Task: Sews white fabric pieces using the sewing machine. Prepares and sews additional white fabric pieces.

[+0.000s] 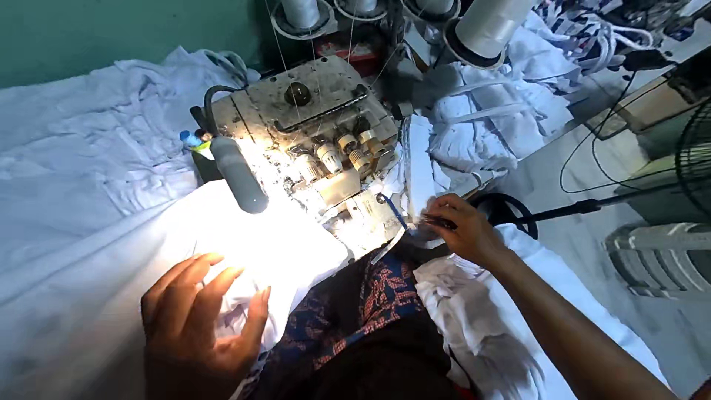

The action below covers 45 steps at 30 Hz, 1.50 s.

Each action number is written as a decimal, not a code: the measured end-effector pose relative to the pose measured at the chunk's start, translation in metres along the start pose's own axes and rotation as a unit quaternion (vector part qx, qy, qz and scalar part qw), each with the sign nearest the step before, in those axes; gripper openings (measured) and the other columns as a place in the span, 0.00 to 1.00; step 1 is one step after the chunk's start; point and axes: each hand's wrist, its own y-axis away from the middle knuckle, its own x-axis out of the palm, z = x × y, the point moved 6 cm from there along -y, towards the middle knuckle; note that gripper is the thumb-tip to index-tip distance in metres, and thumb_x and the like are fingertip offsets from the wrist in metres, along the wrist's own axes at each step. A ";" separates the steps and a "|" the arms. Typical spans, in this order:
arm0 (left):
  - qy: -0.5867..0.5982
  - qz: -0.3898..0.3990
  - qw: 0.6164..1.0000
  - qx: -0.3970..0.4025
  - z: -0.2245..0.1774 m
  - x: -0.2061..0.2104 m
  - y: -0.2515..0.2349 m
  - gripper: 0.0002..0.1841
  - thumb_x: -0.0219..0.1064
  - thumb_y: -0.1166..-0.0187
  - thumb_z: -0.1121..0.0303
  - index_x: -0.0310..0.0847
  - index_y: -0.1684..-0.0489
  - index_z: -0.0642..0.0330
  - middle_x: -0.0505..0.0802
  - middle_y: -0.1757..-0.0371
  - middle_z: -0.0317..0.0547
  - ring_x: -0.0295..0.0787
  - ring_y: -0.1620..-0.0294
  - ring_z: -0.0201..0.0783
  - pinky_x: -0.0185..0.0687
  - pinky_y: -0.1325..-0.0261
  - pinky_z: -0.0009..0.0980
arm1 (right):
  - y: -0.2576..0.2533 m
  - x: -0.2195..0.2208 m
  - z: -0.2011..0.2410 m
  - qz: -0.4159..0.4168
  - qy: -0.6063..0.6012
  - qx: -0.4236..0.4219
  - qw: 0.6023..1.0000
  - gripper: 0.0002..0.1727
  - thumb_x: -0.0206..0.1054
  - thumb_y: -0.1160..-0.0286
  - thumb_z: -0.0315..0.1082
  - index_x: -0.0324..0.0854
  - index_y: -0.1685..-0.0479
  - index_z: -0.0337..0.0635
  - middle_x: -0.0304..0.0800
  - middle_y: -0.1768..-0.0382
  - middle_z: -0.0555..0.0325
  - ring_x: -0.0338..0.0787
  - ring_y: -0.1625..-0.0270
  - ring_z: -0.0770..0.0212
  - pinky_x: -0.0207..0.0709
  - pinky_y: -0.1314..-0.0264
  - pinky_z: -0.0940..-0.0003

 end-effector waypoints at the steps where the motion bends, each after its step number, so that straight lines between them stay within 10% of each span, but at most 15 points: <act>1: 0.016 -0.002 1.000 0.003 -0.010 -0.001 0.001 0.22 0.71 0.25 0.51 0.86 0.42 0.58 0.86 0.34 0.61 0.75 0.25 0.57 0.66 0.22 0.49 | -0.002 -0.001 -0.001 0.009 -0.023 0.006 1.000 0.11 0.71 0.20 0.41 0.93 0.50 0.45 0.89 0.44 0.55 0.91 0.50 0.65 0.90 0.46 0.64; 10: 0.194 0.069 0.975 0.086 -0.117 0.080 -0.021 0.16 0.69 0.20 0.55 0.90 0.44 0.52 0.94 0.46 0.40 0.88 0.41 0.38 0.84 0.40 0.35 | -0.025 -0.008 -0.010 0.106 -0.133 0.082 0.982 0.13 0.68 0.17 0.42 0.90 0.57 0.42 0.87 0.53 0.59 0.86 0.57 0.69 0.84 0.52 0.69; 16: 0.125 0.197 0.966 0.115 -0.161 0.185 -0.056 0.26 0.64 0.18 0.51 0.83 0.26 0.54 0.93 0.51 0.50 0.91 0.49 0.51 0.87 0.46 0.45 | -0.031 -0.006 -0.001 0.110 -0.038 0.075 0.990 0.15 0.67 0.17 0.45 0.90 0.56 0.42 0.86 0.54 0.57 0.87 0.57 0.63 0.85 0.51 0.60; 22: 0.054 0.196 0.967 0.154 -0.163 0.217 -0.054 0.23 0.59 0.15 0.49 0.86 0.32 0.52 0.92 0.53 0.50 0.91 0.52 0.51 0.85 0.51 0.45 | -0.042 -0.010 -0.003 0.121 0.014 0.100 0.988 0.15 0.65 0.14 0.44 0.89 0.57 0.41 0.87 0.63 0.56 0.88 0.62 0.60 0.85 0.55 0.54; 26: 0.040 0.184 0.968 0.168 -0.162 0.217 -0.048 0.23 0.59 0.16 0.52 0.85 0.30 0.52 0.93 0.53 0.49 0.91 0.53 0.51 0.85 0.51 0.44 | -0.083 -0.054 0.013 -0.022 0.123 0.041 0.991 0.16 0.61 0.12 0.41 0.88 0.48 0.38 0.88 0.49 0.45 0.92 0.54 0.48 0.88 0.51 0.43; 30: 0.072 0.195 0.967 0.145 -0.162 0.215 -0.051 0.24 0.61 0.17 0.49 0.86 0.31 0.52 0.93 0.50 0.50 0.91 0.48 0.51 0.86 0.45 0.45 | -0.110 -0.132 0.067 -0.229 0.112 -0.073 0.964 0.15 0.58 0.10 0.38 0.85 0.45 0.36 0.86 0.47 0.46 0.87 0.55 0.58 0.84 0.53 0.61; 33: 0.200 0.194 0.958 0.071 -0.162 0.211 -0.060 0.23 0.60 0.14 0.49 0.88 0.34 0.54 0.93 0.46 0.48 0.90 0.44 0.44 0.87 0.39 0.40 | -0.094 -0.143 0.102 -0.238 0.120 -0.113 0.957 0.14 0.58 0.11 0.35 0.84 0.43 0.36 0.88 0.52 0.48 0.88 0.58 0.60 0.84 0.57 0.62; 35: 0.380 0.222 0.896 -0.051 -0.157 0.212 -0.069 0.21 0.53 0.09 0.56 0.87 0.34 0.60 0.94 0.47 0.44 0.92 0.49 0.34 0.88 0.42 0.35 | -0.068 -0.116 0.105 -0.174 0.130 -0.077 0.973 0.14 0.58 0.11 0.35 0.84 0.41 0.38 0.89 0.55 0.49 0.89 0.62 0.56 0.86 0.62 0.55; 39: 0.663 0.290 0.612 -0.320 -0.151 0.234 -0.075 0.33 0.36 0.04 0.47 0.79 0.37 0.68 0.95 0.54 0.53 0.96 0.57 0.44 0.94 0.51 0.43 | 0.002 -0.028 0.066 -0.091 0.087 -0.008 0.992 0.15 0.63 0.19 0.33 0.87 0.40 0.41 0.94 0.46 0.51 0.95 0.50 0.52 0.90 0.50 0.48; 45: 0.644 0.312 0.609 -0.342 -0.142 0.254 -0.082 0.16 0.61 0.11 0.63 0.82 0.38 0.66 0.93 0.47 0.58 0.94 0.47 0.50 0.91 0.41 0.48 | 0.089 0.036 0.079 -0.120 -0.031 0.020 0.992 0.12 0.62 0.18 0.32 0.88 0.44 0.41 0.94 0.43 0.56 0.94 0.43 0.63 0.90 0.41 0.62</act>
